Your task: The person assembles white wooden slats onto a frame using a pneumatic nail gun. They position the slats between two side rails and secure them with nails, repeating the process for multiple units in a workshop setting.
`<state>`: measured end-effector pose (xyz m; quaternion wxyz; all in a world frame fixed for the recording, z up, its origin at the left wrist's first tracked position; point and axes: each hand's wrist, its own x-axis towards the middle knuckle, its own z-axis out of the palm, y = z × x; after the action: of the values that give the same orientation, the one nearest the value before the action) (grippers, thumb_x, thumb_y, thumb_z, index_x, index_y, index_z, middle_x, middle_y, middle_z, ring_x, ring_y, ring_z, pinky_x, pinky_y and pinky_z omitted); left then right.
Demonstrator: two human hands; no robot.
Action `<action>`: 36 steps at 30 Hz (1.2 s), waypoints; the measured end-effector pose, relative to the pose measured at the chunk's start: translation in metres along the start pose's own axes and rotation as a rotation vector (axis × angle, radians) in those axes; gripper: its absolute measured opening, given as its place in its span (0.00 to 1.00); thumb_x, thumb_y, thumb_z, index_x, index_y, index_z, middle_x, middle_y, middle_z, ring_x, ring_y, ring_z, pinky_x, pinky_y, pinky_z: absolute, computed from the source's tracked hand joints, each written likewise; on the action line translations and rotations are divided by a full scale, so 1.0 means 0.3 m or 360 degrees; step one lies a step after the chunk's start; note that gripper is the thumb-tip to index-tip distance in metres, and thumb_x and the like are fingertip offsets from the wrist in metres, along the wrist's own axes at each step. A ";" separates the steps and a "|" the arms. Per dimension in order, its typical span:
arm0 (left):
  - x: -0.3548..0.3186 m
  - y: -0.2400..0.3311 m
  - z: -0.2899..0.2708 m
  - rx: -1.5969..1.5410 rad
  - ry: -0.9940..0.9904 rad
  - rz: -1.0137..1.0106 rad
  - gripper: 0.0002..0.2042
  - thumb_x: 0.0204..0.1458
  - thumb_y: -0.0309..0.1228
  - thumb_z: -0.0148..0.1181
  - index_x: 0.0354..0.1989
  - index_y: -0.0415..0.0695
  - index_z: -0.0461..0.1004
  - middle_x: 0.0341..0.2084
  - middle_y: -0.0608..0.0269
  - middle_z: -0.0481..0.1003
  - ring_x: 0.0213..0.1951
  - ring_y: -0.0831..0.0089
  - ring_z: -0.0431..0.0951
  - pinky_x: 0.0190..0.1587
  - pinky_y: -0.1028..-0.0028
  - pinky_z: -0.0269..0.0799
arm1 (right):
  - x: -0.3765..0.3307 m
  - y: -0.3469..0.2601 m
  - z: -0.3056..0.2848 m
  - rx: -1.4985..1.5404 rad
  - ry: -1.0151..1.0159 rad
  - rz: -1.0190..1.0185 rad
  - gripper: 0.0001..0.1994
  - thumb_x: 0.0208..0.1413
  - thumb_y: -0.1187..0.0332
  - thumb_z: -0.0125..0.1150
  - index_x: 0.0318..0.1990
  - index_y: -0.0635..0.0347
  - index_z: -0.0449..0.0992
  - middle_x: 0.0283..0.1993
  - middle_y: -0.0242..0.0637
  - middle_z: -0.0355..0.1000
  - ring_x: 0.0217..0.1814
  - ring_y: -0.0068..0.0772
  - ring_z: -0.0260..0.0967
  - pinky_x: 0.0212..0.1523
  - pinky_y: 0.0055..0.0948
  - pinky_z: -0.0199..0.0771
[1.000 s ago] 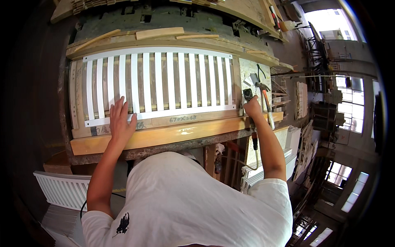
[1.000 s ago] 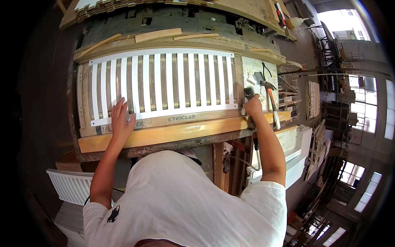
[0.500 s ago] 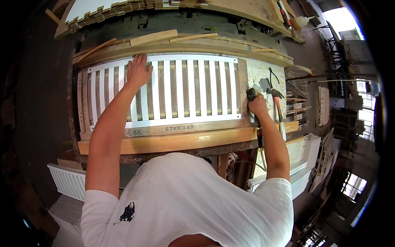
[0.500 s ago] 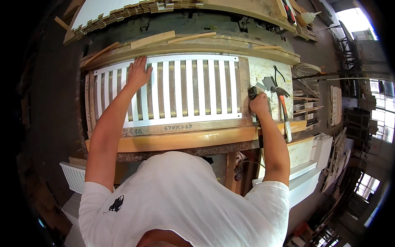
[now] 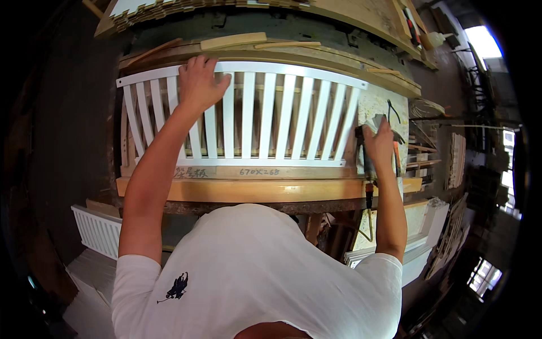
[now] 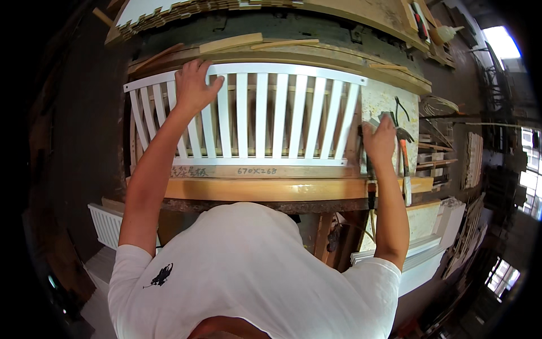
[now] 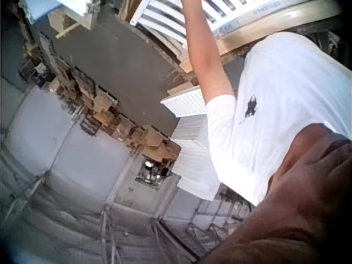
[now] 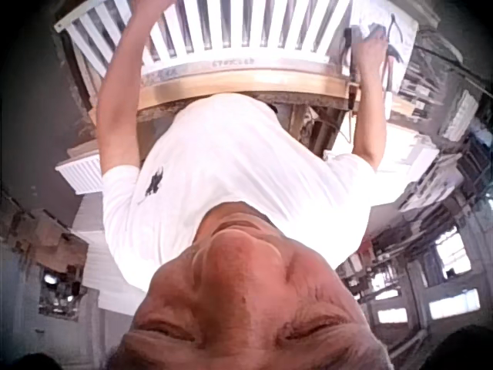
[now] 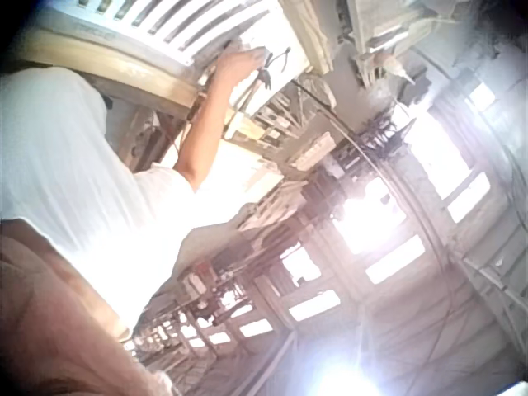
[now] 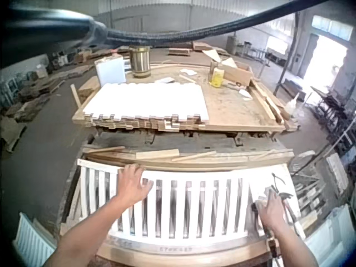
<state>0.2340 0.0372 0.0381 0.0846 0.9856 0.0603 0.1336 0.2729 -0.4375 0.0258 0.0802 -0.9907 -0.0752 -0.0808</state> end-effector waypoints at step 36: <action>-0.891 -0.460 -0.751 -0.0170 0.1721 -0.0966 0.46 0.44 0.37 0.68 0.68 0.40 0.43 0.67 0.39 0.37 0.68 0.43 0.39 0.66 0.50 0.40 | 0.127 -0.857 -0.415 0.1350 -0.0486 -0.1019 0.18 0.63 0.55 0.53 0.29 0.61 0.70 0.23 0.20 0.56 0.25 0.13 0.48 0.26 0.20 0.47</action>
<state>-0.0967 0.1683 0.1591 0.1256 0.7117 0.3653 0.5867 0.2501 -0.2027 0.1913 0.4319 -0.7996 -0.4094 0.0807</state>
